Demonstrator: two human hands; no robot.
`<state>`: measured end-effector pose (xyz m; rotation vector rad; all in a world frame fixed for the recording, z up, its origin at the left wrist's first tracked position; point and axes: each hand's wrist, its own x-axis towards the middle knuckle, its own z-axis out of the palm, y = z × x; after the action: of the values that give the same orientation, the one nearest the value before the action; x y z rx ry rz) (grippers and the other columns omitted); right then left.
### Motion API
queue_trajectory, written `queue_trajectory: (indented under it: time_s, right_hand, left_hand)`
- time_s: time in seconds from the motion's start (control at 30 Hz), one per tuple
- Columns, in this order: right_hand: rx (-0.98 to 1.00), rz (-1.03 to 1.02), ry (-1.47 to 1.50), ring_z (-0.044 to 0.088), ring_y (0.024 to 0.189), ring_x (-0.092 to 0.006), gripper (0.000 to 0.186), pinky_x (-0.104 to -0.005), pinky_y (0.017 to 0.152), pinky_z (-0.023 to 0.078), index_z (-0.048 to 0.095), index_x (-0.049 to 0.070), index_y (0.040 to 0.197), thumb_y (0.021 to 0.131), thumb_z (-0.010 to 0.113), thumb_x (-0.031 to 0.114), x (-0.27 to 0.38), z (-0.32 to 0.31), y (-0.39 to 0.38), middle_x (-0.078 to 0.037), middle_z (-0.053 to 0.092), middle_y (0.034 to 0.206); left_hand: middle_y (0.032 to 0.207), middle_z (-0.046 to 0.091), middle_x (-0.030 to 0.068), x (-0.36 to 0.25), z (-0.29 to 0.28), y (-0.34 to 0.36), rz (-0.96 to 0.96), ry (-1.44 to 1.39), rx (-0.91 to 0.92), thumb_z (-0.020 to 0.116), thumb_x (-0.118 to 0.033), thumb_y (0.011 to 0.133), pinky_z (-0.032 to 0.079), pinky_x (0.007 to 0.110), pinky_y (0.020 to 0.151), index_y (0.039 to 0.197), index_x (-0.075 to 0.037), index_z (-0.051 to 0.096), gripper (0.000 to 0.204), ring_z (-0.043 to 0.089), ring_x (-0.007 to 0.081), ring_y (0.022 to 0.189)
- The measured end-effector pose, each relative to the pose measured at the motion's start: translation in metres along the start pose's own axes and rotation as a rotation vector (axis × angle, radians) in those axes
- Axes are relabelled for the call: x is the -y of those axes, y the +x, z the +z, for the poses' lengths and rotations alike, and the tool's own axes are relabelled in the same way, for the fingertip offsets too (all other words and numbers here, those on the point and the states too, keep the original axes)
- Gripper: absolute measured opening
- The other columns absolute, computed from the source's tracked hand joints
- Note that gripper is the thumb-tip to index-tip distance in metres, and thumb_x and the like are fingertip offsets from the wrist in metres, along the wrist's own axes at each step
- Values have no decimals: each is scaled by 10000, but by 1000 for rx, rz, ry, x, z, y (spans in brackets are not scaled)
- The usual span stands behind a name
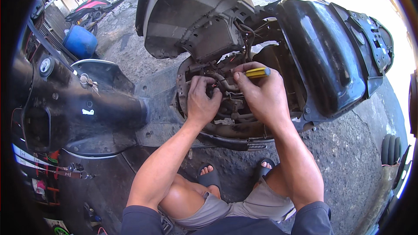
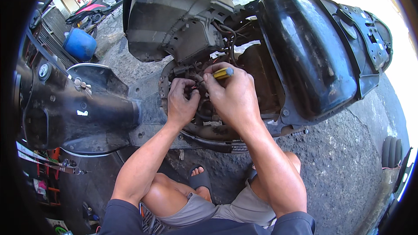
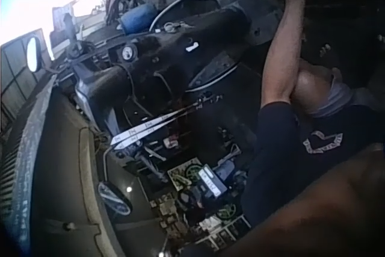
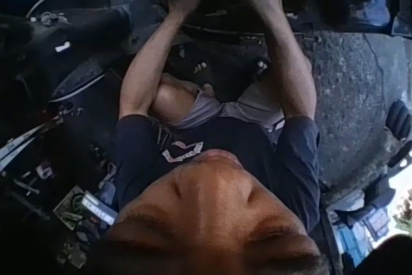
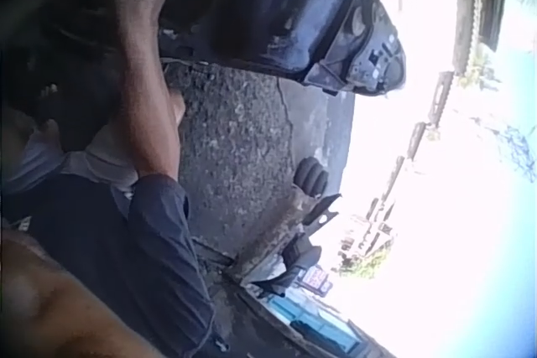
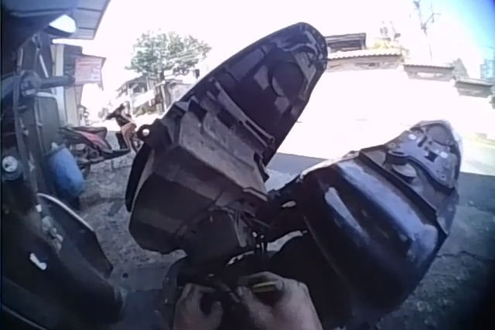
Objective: Inspecting and manipulating wiring and connectors in the engine area of a motorcycle.
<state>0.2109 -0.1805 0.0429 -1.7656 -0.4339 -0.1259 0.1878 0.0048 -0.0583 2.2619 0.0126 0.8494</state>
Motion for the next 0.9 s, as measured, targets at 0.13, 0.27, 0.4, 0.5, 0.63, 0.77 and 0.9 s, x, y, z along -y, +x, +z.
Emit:
queue_trajectory:
  time_s: [0.13,0.27,0.4,0.5,0.63,0.77,0.9]
  right_hand:
    - [-32,59,19,739,765,-180,189,-336,719,555,740,-30,1032,933,731,131,1,1,-8,-185,746,800]
    - [-92,51,120,742,766,-189,175,-334,717,560,740,-27,1038,953,727,126,-8,7,-12,-187,749,817]
    - [-98,52,101,739,765,-171,169,-329,708,561,738,-26,1041,954,733,118,-7,10,-13,-184,749,814]
    - [-67,101,77,730,755,-151,167,-324,697,563,738,-25,1045,955,736,116,-5,10,-13,-182,747,808]
    - [-47,108,98,671,806,-99,147,-284,752,538,736,-20,1054,967,732,98,-16,13,-13,-100,745,866]
    - [-51,105,164,668,701,-93,145,-290,669,547,735,-18,1049,957,731,93,-12,14,-12,-118,732,753]
    - [-62,51,149,661,679,-83,140,-281,648,540,737,-13,1044,957,731,97,-16,16,-10,-104,725,732]
  left_hand:
    - [1010,669,142,15,-7,10,3,8,19,631,-77,930,539,357,837,1080,23,671,185,678,256,913]
    - [969,714,95,9,-21,29,-391,-195,286,608,-105,976,527,321,808,1097,35,695,205,647,159,884]
    - [946,728,102,-5,-34,40,-361,-22,390,676,-119,939,523,304,747,1123,61,719,261,643,136,813]
    - [897,733,100,-12,-39,49,-386,15,449,717,-129,905,521,310,707,1094,63,738,270,638,134,771]
    - [803,725,94,-26,-39,60,-478,14,493,746,-148,875,512,312,672,1016,60,766,252,626,135,711]
    - [771,716,85,-20,-40,74,-550,30,554,755,-160,867,506,315,651,993,61,772,255,625,135,691]
    - [755,708,77,-13,-40,82,-498,33,634,750,-144,863,498,311,625,968,65,774,235,619,130,675]
